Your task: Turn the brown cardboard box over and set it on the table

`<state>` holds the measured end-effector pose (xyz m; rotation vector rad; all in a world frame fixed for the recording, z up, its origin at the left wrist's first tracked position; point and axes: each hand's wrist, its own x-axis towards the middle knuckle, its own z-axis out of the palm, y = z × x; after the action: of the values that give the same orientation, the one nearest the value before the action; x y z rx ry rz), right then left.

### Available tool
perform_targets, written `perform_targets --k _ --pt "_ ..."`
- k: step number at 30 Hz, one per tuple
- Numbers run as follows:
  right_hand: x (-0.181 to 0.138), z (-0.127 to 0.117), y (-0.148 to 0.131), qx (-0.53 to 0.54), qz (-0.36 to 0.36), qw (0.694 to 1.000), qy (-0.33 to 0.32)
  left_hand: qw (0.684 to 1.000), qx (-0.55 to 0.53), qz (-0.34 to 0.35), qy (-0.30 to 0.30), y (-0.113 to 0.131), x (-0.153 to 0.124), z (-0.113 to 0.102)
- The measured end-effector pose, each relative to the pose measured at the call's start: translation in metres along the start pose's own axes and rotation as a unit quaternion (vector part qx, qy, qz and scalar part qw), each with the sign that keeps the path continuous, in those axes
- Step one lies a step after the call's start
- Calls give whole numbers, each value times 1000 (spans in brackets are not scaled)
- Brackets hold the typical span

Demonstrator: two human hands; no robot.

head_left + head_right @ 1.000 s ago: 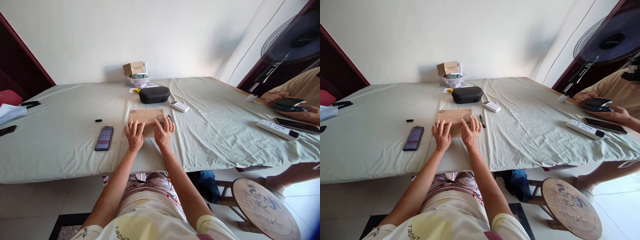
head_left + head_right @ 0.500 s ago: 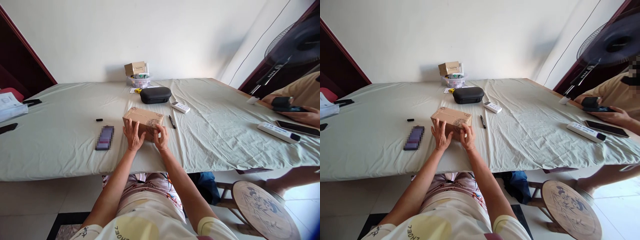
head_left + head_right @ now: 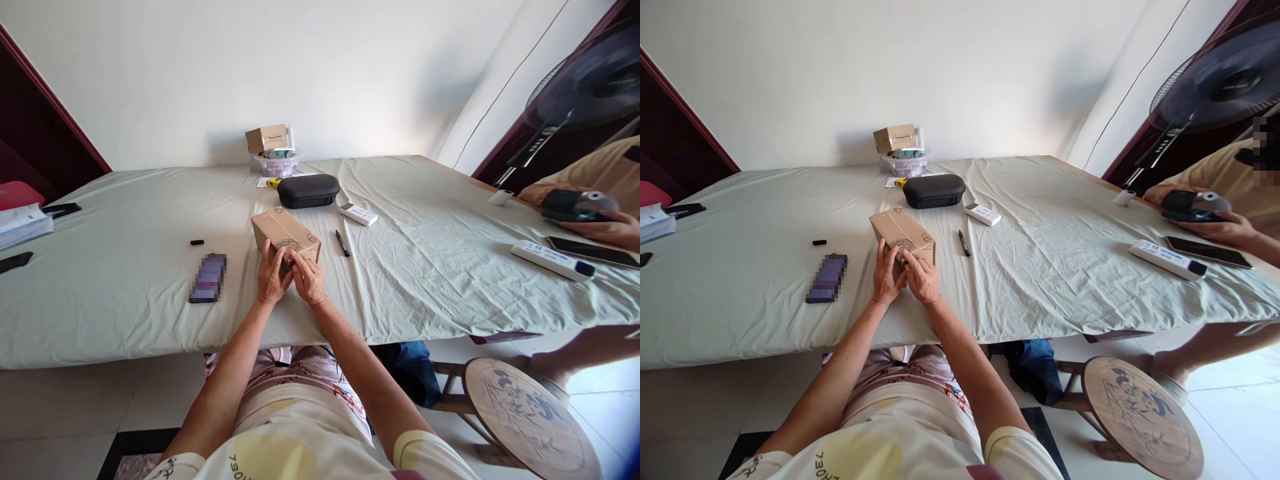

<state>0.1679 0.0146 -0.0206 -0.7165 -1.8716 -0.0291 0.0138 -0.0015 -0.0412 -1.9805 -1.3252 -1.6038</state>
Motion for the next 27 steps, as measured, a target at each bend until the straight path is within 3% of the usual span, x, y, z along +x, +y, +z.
perform_targets --k 10,14,18,22,27 --pt "-1 -8 28 -35 152 983 94 999 24 -27 20 3 -1 1" --pt "0 -11 32 -17 210 974 87 999 7 -44 30 6 -1 0" --pt "1 -9 31 23 230 970 77 985 -61 -148 57 5 -2 0" --pt "3 -6 34 35 275 960 49 931 -173 -309 94 -7 -1 -1" --pt "3 -7 39 47 331 942 32 876 -270 -385 103 -22 1 -3"
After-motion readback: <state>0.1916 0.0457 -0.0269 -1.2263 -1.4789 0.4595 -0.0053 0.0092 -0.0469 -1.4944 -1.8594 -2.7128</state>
